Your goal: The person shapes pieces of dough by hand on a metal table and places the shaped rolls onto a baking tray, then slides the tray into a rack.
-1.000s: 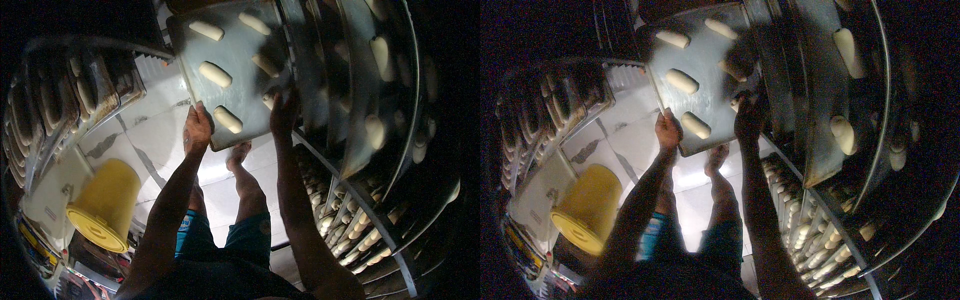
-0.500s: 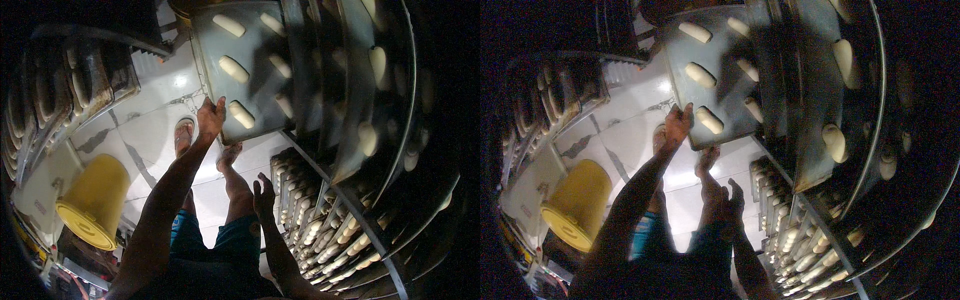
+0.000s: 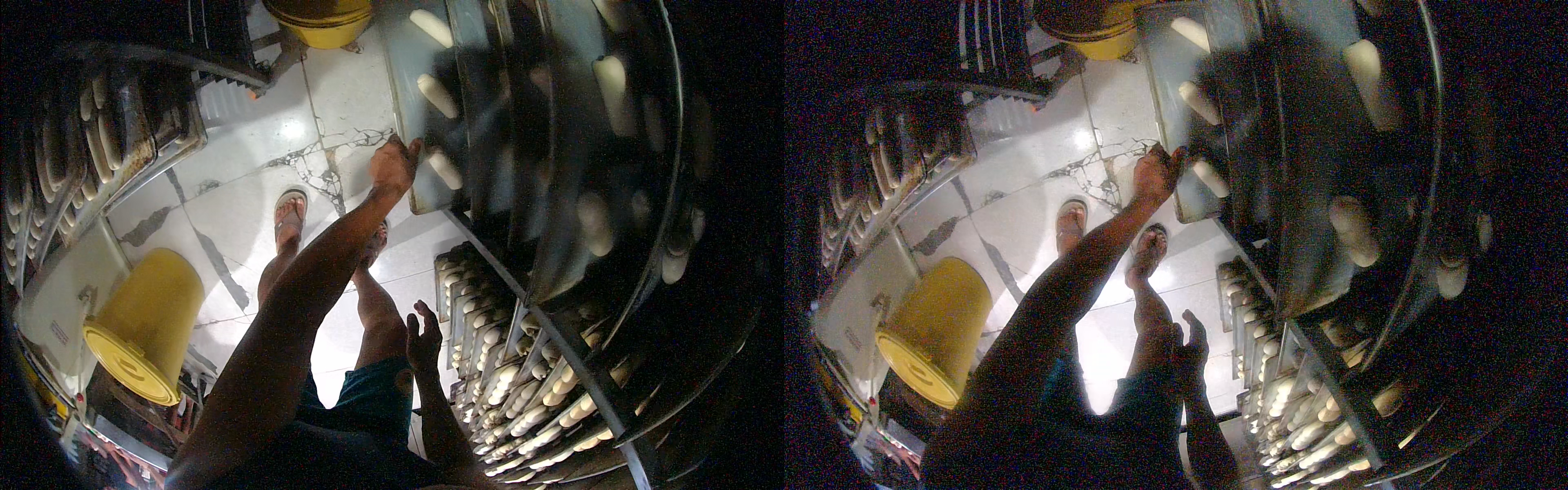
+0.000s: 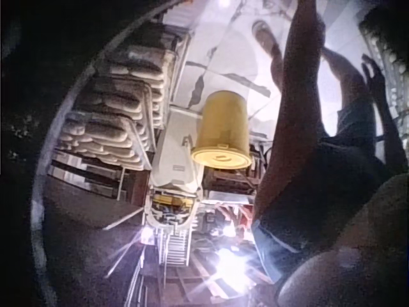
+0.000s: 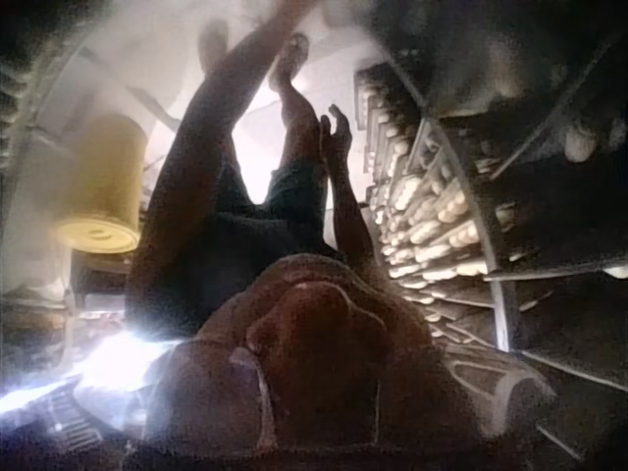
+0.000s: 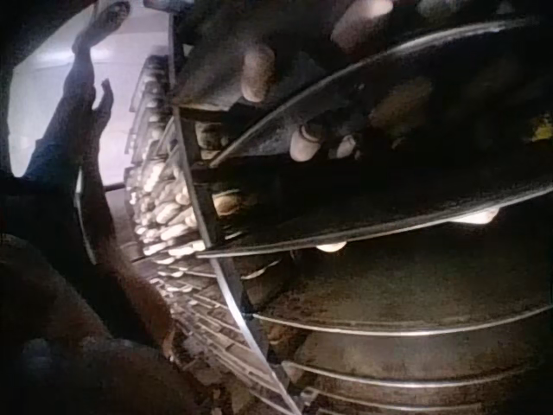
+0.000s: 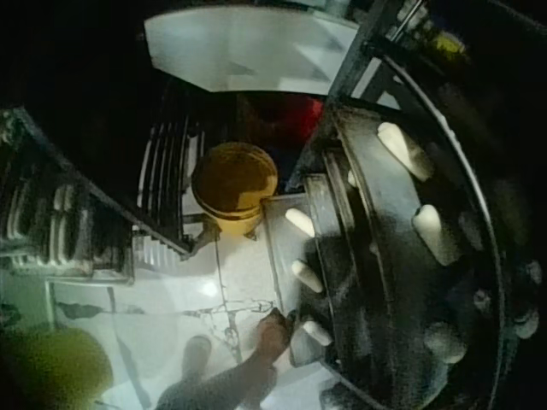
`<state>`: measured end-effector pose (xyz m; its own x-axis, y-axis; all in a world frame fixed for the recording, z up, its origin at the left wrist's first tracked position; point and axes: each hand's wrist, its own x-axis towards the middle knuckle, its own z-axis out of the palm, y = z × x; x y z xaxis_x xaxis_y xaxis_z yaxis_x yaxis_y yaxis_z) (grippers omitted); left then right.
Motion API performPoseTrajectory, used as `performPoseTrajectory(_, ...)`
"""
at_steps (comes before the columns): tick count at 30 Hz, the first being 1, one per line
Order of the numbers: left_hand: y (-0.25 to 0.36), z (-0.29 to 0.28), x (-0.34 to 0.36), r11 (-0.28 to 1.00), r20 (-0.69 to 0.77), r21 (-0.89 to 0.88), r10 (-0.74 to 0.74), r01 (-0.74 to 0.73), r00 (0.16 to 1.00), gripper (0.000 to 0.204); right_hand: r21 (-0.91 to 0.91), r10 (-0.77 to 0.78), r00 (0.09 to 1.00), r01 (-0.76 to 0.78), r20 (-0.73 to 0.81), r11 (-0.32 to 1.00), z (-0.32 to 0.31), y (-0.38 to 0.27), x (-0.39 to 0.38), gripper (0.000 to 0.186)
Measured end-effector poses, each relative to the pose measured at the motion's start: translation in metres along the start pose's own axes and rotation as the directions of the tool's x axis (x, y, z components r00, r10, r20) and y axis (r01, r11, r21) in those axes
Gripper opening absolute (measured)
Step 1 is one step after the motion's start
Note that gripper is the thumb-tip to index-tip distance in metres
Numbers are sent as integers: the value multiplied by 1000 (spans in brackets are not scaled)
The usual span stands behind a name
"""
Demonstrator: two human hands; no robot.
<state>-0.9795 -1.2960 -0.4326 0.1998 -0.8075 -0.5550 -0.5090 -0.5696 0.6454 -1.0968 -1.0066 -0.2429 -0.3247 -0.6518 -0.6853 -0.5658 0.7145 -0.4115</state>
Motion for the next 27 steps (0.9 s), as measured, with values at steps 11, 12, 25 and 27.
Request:
performPoseTrajectory(11,35,-18,-4,996,195,76,-53,39,979,60,-24,-63,998,63,11,998,-11,-3,-16,47)
performPoseTrajectory(12,6,-27,-4,998,166,59,-24,14,986,66,-21,-84,996,85,16,996,-10,-1,-18,48)
performPoseTrajectory(25,-241,-289,-315,936,650,36,-289,351,703,86,-131,-104,878,185,468,974,-4,110,-98,66)
performPoseTrajectory(27,-243,-302,-375,783,637,-328,-230,529,736,85,-92,-327,836,404,440,910,-3,111,-113,78)
